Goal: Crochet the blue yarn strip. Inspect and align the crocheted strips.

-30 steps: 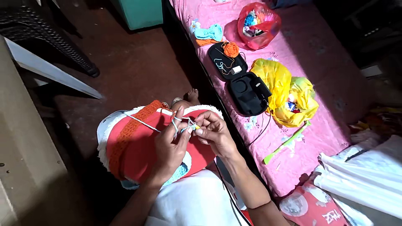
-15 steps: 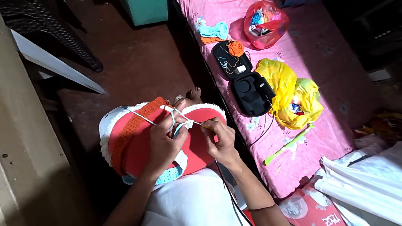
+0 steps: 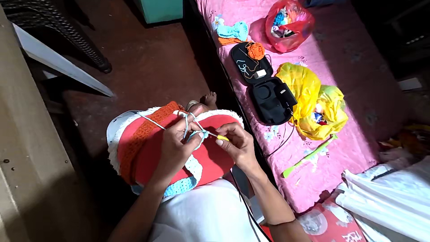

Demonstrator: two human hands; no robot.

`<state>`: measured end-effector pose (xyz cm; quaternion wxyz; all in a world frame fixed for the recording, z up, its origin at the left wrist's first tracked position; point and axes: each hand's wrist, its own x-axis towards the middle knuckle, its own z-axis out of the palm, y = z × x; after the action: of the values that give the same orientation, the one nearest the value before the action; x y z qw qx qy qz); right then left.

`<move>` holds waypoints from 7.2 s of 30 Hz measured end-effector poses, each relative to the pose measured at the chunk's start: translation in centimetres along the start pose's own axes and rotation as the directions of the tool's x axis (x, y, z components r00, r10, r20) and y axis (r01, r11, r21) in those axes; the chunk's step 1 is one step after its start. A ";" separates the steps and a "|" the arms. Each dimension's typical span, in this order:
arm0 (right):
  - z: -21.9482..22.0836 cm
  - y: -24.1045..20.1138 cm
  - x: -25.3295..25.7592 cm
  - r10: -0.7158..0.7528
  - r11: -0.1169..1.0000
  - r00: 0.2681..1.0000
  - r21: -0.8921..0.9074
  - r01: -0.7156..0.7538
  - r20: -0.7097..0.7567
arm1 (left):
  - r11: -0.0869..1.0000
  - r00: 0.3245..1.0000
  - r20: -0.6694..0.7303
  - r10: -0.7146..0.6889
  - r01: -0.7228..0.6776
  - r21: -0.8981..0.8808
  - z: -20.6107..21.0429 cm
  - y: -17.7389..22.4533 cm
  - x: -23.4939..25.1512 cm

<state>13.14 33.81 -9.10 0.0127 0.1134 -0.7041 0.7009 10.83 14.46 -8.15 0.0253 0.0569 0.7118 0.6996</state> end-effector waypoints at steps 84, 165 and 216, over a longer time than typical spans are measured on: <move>-0.9 0.1 0.6 -0.290 0.659 0.940 -0.675 0.332 0.179 | 0.988 0.988 -0.131 -0.077 0.059 -0.141 0.3 0.2 -1.1; 2.8 -0.8 -0.8 0.099 0.941 0.982 -0.305 -0.144 -0.160 | 0.960 0.940 -0.199 0.278 -0.263 0.097 4.1 -3.8 -2.4; 2.2 0.3 0.1 -0.029 0.980 0.990 -0.200 0.000 -0.141 | 0.987 0.979 -0.125 0.160 -0.157 0.037 1.8 -1.9 -1.6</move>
<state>13.34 31.63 -9.38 0.0799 0.0660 -0.7672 0.6330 12.55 16.06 -10.20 -0.0769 0.0688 0.7145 0.6920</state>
